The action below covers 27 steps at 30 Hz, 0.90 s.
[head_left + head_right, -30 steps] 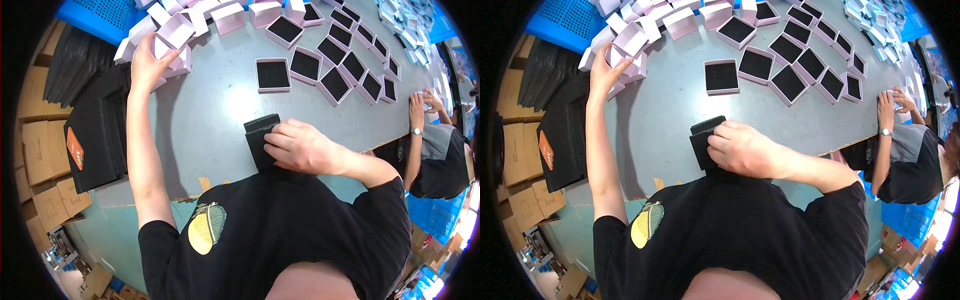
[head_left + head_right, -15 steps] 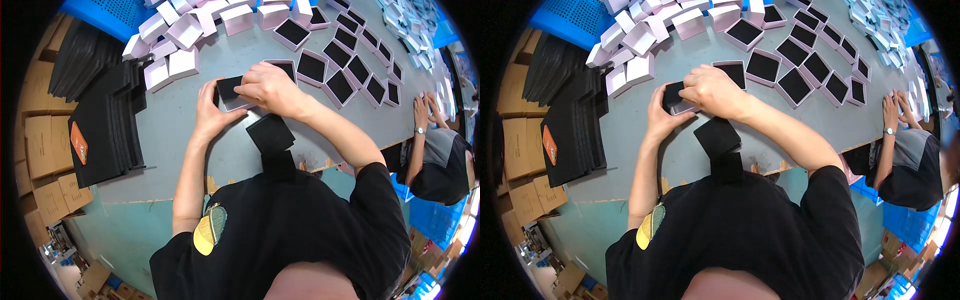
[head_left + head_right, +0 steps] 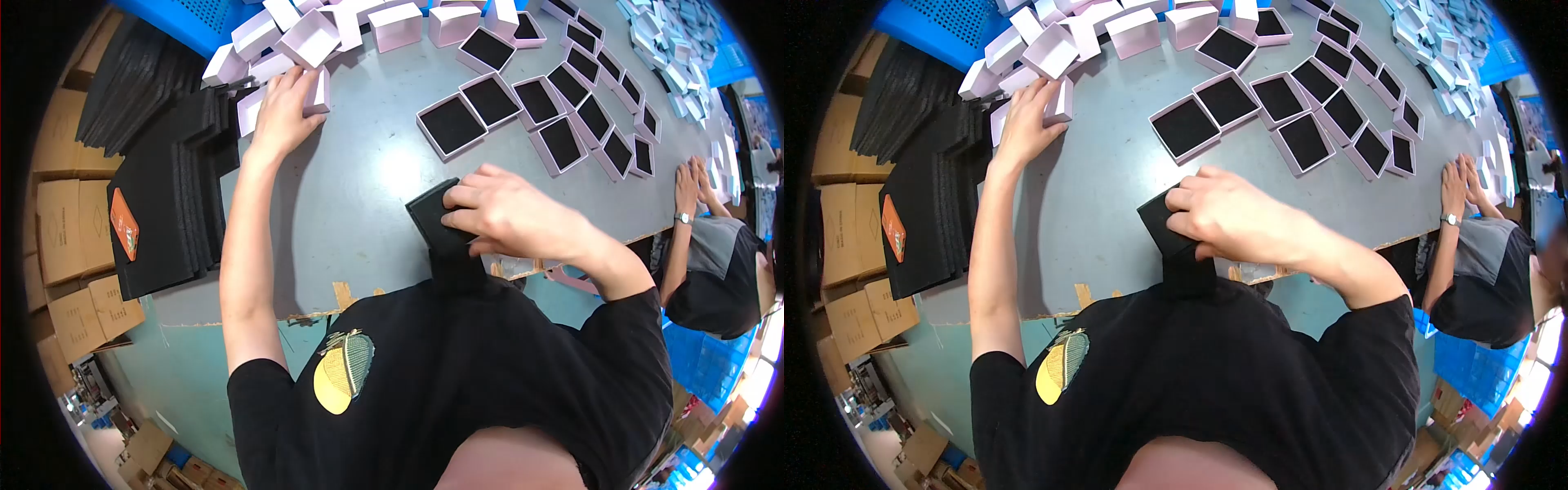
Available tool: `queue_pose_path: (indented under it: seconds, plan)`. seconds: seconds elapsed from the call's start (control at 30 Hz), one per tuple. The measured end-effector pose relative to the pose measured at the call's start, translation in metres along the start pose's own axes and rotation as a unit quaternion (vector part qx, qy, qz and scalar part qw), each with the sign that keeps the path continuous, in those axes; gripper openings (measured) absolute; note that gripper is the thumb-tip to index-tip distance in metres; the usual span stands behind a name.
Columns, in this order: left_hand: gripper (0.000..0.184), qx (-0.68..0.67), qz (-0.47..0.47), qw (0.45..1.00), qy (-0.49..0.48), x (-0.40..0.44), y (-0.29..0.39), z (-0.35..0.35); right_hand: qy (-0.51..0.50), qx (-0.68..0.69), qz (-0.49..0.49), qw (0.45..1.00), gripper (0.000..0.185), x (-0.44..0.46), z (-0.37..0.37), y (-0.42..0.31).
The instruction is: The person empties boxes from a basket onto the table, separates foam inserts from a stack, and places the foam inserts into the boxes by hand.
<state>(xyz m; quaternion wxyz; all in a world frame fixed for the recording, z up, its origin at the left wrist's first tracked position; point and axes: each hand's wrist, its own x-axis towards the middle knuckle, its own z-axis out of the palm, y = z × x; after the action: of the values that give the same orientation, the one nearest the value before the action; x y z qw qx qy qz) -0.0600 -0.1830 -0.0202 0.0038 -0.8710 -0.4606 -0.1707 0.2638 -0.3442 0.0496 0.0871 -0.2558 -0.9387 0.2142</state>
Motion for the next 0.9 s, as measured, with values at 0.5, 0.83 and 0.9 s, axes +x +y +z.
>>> queue_pose_path:
  seconds: [0.5, 0.83, 0.9]
  plan:
    - [0.093, -0.394, -0.17, 0.903, -0.018, -0.052, 0.089, 0.03, 0.353, -0.05, -0.013, 0.934, 0.015, 0.075, 0.04, 0.051]
    - [0.055, 0.03, -0.091, 0.988, 0.12, -0.052, 0.018, 0.0, 0.057, -0.204, 0.128, 0.969, 0.01, 0.044, 0.018, 0.061]
    - [0.048, 0.172, -0.188, 0.962, 0.096, -0.055, -0.002, -0.009, 0.058, -0.084, 0.056, 0.993, 0.015, 0.027, 0.001, 0.032]
